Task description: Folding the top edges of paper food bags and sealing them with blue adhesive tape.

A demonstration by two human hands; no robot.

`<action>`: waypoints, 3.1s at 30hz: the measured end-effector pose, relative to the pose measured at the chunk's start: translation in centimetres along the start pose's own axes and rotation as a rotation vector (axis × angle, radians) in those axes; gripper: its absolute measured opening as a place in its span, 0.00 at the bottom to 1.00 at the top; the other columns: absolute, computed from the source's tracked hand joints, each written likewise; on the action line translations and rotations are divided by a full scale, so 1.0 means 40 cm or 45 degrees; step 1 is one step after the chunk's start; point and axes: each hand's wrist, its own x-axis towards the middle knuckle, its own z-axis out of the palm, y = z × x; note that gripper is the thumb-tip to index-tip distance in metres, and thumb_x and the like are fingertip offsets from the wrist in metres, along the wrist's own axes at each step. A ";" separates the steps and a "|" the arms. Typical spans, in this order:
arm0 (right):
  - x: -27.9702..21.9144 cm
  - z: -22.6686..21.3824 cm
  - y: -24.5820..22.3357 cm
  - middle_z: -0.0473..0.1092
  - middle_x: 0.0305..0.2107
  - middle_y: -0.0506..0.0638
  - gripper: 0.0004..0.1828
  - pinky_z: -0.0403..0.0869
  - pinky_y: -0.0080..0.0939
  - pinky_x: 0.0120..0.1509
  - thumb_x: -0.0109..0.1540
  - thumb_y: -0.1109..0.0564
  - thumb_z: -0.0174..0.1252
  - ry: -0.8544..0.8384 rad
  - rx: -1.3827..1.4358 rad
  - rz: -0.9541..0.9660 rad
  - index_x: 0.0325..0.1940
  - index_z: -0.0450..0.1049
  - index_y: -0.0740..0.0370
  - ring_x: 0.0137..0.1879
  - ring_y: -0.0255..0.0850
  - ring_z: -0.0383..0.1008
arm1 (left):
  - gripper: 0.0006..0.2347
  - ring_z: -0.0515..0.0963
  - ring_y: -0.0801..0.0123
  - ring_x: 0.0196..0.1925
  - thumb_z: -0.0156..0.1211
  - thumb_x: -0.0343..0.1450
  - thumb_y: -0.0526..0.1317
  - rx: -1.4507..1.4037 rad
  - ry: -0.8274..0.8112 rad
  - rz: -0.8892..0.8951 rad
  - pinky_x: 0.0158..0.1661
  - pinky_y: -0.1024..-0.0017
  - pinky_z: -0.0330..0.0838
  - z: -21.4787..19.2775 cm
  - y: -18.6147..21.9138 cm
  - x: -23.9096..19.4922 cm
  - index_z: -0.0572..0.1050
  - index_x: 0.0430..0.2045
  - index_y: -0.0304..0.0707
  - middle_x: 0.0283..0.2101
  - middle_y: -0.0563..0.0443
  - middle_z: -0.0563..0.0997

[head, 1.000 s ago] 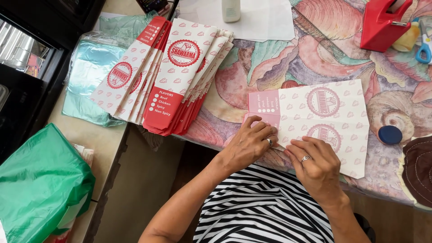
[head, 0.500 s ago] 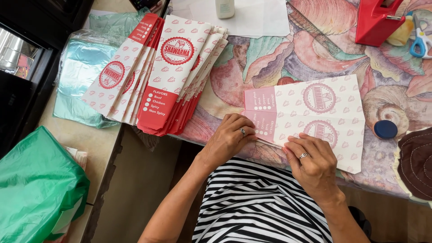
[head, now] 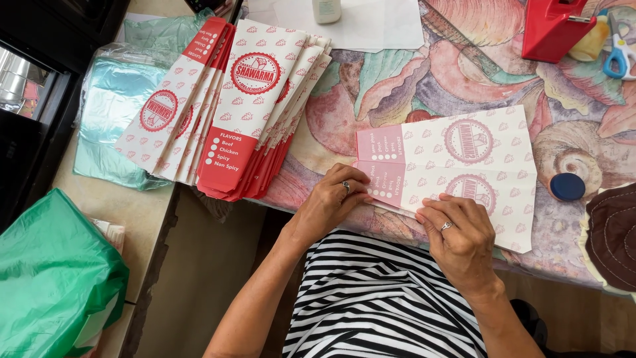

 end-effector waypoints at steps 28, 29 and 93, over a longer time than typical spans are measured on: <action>0.095 -0.032 0.037 0.70 0.16 0.52 0.04 0.69 0.37 0.27 0.54 0.65 0.70 -0.336 0.638 0.567 0.33 0.83 0.61 0.22 0.38 0.69 | 0.13 0.69 0.51 0.49 0.71 0.67 0.44 0.146 -0.119 -0.391 0.54 0.61 0.67 0.000 -0.009 0.018 0.78 0.20 0.32 0.39 0.45 0.66; 0.093 -0.028 0.041 0.70 0.16 0.52 0.05 0.69 0.35 0.26 0.53 0.65 0.71 -0.362 0.648 0.618 0.33 0.84 0.60 0.21 0.38 0.69 | 0.12 0.69 0.51 0.48 0.72 0.67 0.43 0.147 -0.116 -0.392 0.54 0.61 0.67 -0.001 -0.009 0.018 0.78 0.20 0.33 0.39 0.45 0.66; -0.018 -0.162 0.154 0.74 0.26 0.45 0.05 0.69 0.31 0.34 0.56 0.62 0.72 -0.385 0.501 0.671 0.33 0.82 0.58 0.28 0.32 0.67 | 0.53 0.67 0.56 0.41 0.56 0.53 0.86 1.485 -0.574 0.250 0.51 0.52 0.69 0.098 0.193 -0.004 0.46 0.74 0.75 0.43 0.51 0.67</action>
